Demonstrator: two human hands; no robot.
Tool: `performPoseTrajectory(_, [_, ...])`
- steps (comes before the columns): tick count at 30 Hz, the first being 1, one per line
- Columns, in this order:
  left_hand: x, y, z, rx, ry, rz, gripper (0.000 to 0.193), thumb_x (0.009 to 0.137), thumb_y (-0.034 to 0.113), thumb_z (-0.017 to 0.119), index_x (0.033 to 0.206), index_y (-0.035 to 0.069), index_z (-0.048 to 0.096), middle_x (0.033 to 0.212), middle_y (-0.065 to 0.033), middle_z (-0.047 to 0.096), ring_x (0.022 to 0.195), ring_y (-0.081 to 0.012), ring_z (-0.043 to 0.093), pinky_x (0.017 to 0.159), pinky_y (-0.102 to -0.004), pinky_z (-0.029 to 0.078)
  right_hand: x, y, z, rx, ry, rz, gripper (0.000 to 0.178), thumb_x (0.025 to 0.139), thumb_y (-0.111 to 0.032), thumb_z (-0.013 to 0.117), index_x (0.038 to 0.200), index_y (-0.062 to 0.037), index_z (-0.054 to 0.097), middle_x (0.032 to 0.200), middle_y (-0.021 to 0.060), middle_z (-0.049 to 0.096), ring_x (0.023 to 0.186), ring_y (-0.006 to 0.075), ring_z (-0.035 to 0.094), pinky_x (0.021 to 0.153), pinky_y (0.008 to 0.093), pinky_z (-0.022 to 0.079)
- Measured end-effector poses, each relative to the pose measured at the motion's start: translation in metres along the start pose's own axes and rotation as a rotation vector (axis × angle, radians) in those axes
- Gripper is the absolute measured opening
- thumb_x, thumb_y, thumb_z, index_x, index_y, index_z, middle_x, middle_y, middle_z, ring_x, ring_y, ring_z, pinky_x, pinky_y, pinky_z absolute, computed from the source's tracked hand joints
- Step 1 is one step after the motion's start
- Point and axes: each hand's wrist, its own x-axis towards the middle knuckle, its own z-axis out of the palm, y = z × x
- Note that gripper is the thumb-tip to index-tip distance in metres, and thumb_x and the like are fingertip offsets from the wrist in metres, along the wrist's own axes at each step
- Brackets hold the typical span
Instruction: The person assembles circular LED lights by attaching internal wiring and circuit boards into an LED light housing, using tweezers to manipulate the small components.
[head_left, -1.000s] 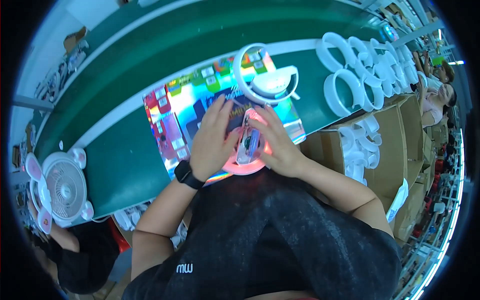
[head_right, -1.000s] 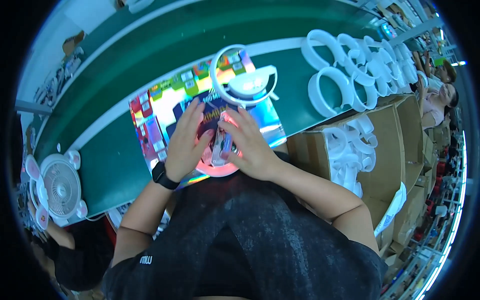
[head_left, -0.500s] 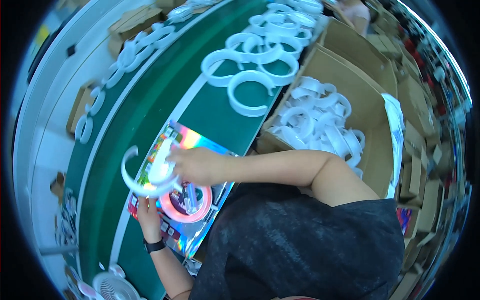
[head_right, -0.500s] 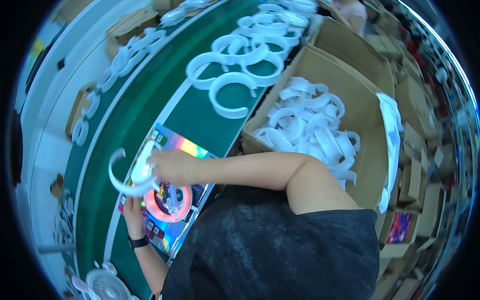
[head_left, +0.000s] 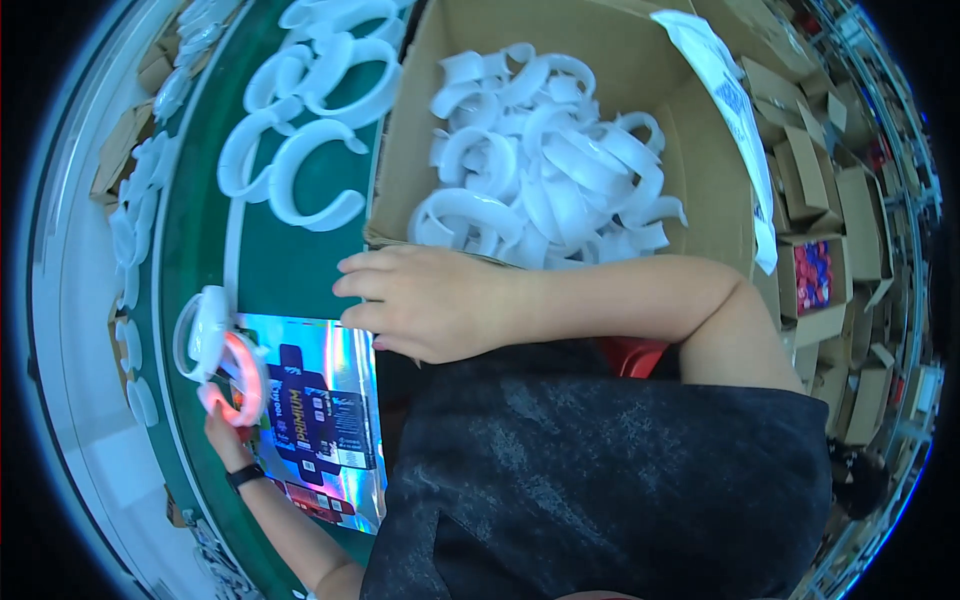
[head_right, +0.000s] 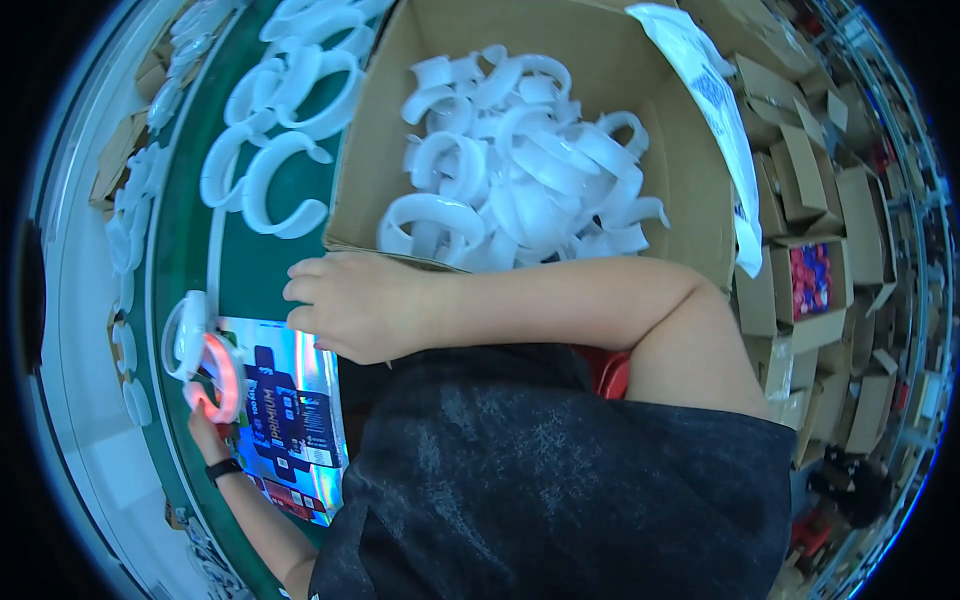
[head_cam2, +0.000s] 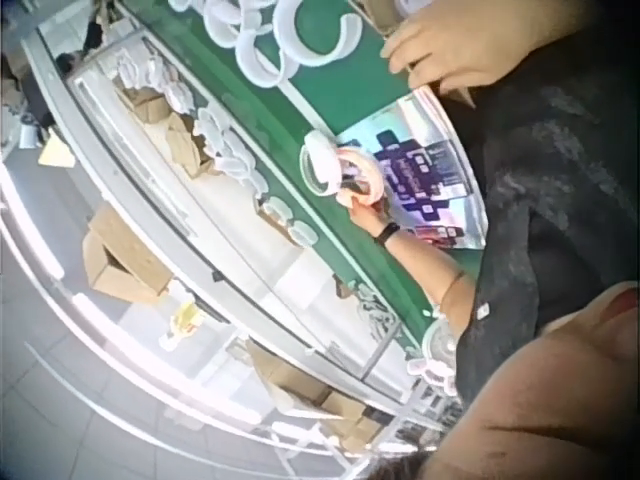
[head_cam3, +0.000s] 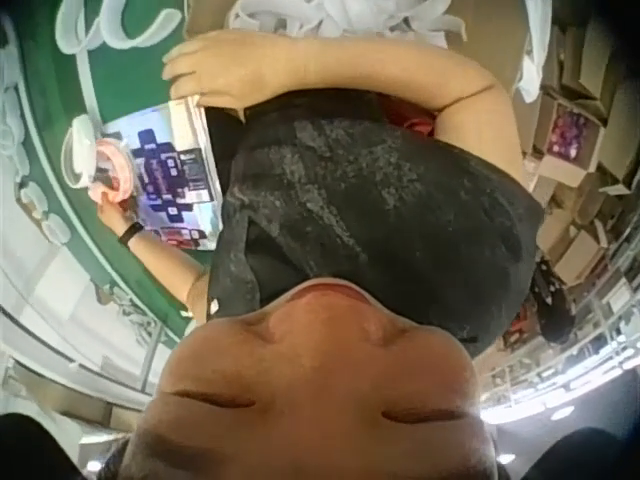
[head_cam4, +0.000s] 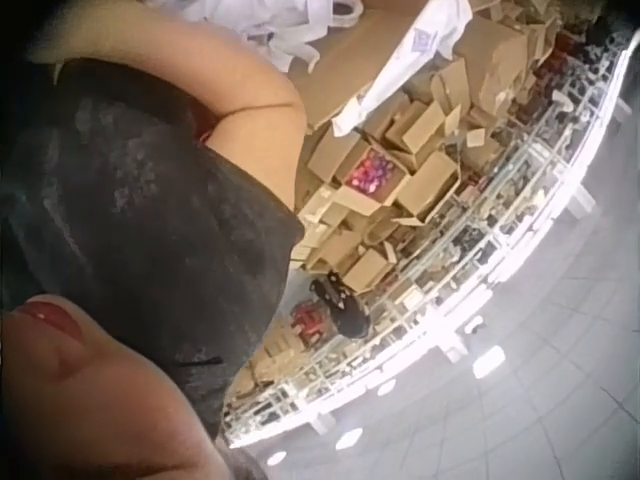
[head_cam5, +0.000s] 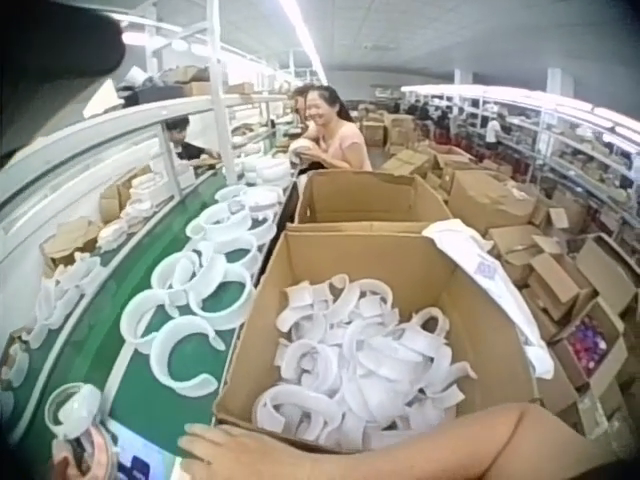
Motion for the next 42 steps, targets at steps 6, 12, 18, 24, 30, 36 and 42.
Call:
performPoseTrajectory(6, [0.000, 0.093, 0.073, -0.195, 0.102, -0.201, 0.072, 0.093, 0.059, 0.047, 0.140, 0.006, 0.035, 0.117, -0.0205, 0.059, 0.077, -0.0232, 0.064, 0.058, -0.0297, 0.051, -0.075, 0.038, -0.077, -0.248, 0.204, 0.177, 0.021, 0.080, -0.020, 0.064, 0.095, -0.0058, 0.066, 0.102, 0.0105, 0.063, 0.103, 0.0296, 0.059, 0.084, 0.0410, 0.051])
performPoseTrajectory(12, [-0.024, 0.085, 0.137, 0.658, 0.167, 0.829, 0.068, 0.096, 0.046, 0.051, 0.141, -0.004, 0.039, 0.146, -0.0299, 0.027, 0.121, -0.0390, 0.047, 0.099, -0.0449, 0.041, -0.161, 0.019, -0.126, -0.128, 0.113, 0.561, 0.024, 0.083, -0.018, 0.063, 0.100, -0.0024, 0.068, 0.094, 0.0132, 0.068, 0.089, 0.0306, 0.065, 0.080, 0.0401, 0.051])
performPoseTrajectory(18, [-0.024, 0.082, 0.125, 0.740, 0.080, 0.674, 0.062, 0.099, 0.043, 0.045, 0.141, -0.003, 0.040, 0.149, -0.0312, 0.019, 0.132, -0.0399, 0.037, 0.104, -0.0442, 0.036, -0.185, -0.019, -0.153, 0.381, -0.133, 0.828, 0.021, 0.082, -0.014, 0.066, 0.096, 0.0017, 0.067, 0.087, 0.0163, 0.069, 0.082, 0.0297, 0.067, 0.074, 0.0367, 0.052])
performPoseTrajectory(24, [-0.045, 0.098, 0.135, 0.638, 0.026, 0.587, 0.062, 0.100, 0.044, 0.042, 0.141, -0.002, 0.040, 0.142, -0.0301, 0.037, 0.144, -0.0395, 0.011, 0.111, -0.0478, 0.024, -0.196, -0.031, -0.160, 0.339, -0.398, 1.004, 0.026, 0.081, -0.016, 0.068, 0.099, 0.0025, 0.067, 0.090, 0.0179, 0.069, 0.085, 0.0317, 0.066, 0.074, 0.0386, 0.052])
performPoseTrajectory(30, [-0.058, 0.101, 0.137, 0.548, 0.061, 0.482, 0.060, 0.099, 0.043, 0.044, 0.140, -0.002, 0.041, 0.143, -0.0301, 0.035, 0.140, -0.0401, 0.024, 0.107, -0.0472, 0.032, -0.199, -0.042, -0.127, 0.345, -0.746, 1.098, 0.032, 0.075, -0.012, 0.068, 0.104, -0.0001, 0.066, 0.104, 0.0143, 0.067, 0.097, 0.0335, 0.063, 0.083, 0.0411, 0.051])
performPoseTrajectory(36, [-0.044, 0.092, 0.132, 0.535, 0.096, 0.580, 0.057, 0.098, 0.040, 0.050, 0.139, 0.002, 0.044, 0.152, -0.0313, 0.012, 0.118, -0.0369, 0.051, 0.098, -0.0426, 0.043, -0.223, -0.028, -0.086, 0.087, -0.917, 1.155, 0.035, 0.074, -0.009, 0.065, 0.108, -0.0014, 0.067, 0.110, 0.0142, 0.066, 0.102, 0.0332, 0.062, 0.089, 0.0407, 0.050])
performPoseTrajectory(42, [-0.038, 0.085, 0.131, 0.511, 0.129, 0.583, 0.056, 0.095, 0.042, 0.054, 0.137, 0.005, 0.049, 0.152, -0.0304, 0.016, 0.134, -0.0403, 0.035, 0.103, -0.0429, 0.038, -0.271, -0.022, -0.057, -0.039, -1.062, 1.251, 0.020, 0.073, -0.012, 0.060, 0.089, -0.0066, 0.071, 0.090, 0.0160, 0.069, 0.090, 0.0345, 0.066, 0.078, 0.0451, 0.052])
